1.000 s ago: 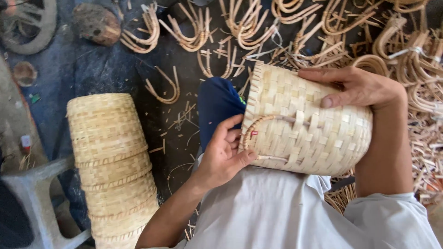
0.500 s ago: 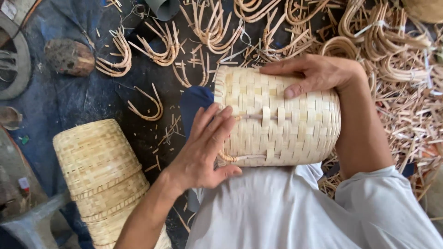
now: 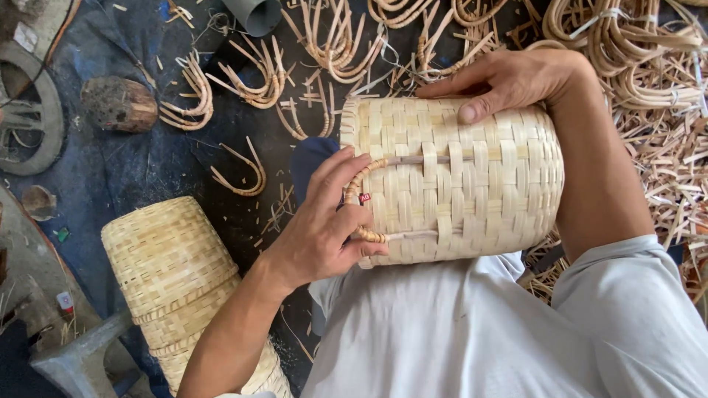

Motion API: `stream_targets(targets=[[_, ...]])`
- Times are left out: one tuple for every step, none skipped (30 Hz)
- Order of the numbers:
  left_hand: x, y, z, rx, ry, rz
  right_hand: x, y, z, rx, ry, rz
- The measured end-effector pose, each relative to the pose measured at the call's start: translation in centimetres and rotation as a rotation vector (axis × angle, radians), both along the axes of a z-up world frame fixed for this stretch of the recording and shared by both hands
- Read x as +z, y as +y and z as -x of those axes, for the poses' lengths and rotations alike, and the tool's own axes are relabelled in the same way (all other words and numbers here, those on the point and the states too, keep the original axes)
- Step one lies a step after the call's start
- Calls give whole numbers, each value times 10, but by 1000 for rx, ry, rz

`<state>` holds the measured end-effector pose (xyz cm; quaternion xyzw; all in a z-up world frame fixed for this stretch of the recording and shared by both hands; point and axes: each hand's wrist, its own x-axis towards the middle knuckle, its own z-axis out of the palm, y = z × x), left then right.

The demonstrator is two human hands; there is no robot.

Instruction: The person weaves a basket by hand, threading and folding wooden strips through the woven structure and attaching a curved handle.

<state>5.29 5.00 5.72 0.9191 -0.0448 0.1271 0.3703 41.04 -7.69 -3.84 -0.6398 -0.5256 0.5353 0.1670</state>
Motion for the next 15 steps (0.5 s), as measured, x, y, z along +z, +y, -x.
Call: stream_targets(targets=[[2,-1,-1,2,2,11,-3,-3,-4,24,-2,-36],[2,-2,-2,3,5,21,-7,-6,-7,28,34,-55],[2,-3,-2,3,0,27,-12,-7,-9,32,70,-76],[1,-5,-3,3,-4,33,-18,-9,-10,35,105,-97],[0,-5,-4,3,-9,38,-23,-12,-9,22,118,-103],[-3,-5,-5,-5,-14,23,-28,-14,-7,8,132,-110],[-5,-7,-5,-10,-12,11,-31,-16,-5,-3,151,-114],[-8,-8,-4,-15,-11,-1,-32,-17,-4,-23,167,-74],[-10,-10,-3,-25,-9,25,-32,-15,-3,-44,183,-35],[-13,-12,-3,-35,-6,51,-31,-14,-1,-64,200,4],[-15,-13,-3,-49,-4,78,-29,-13,1,-76,196,18],[-16,-14,-2,-53,-7,88,-27,-11,4,-88,192,33],[-17,-15,-1,-54,-14,96,-23,-9,4,-97,184,45],[-18,-15,-1,-55,-21,104,-20,-7,5,-102,169,52],[-19,-16,-1,-54,-23,102,-17,-7,7,-105,159,64]])
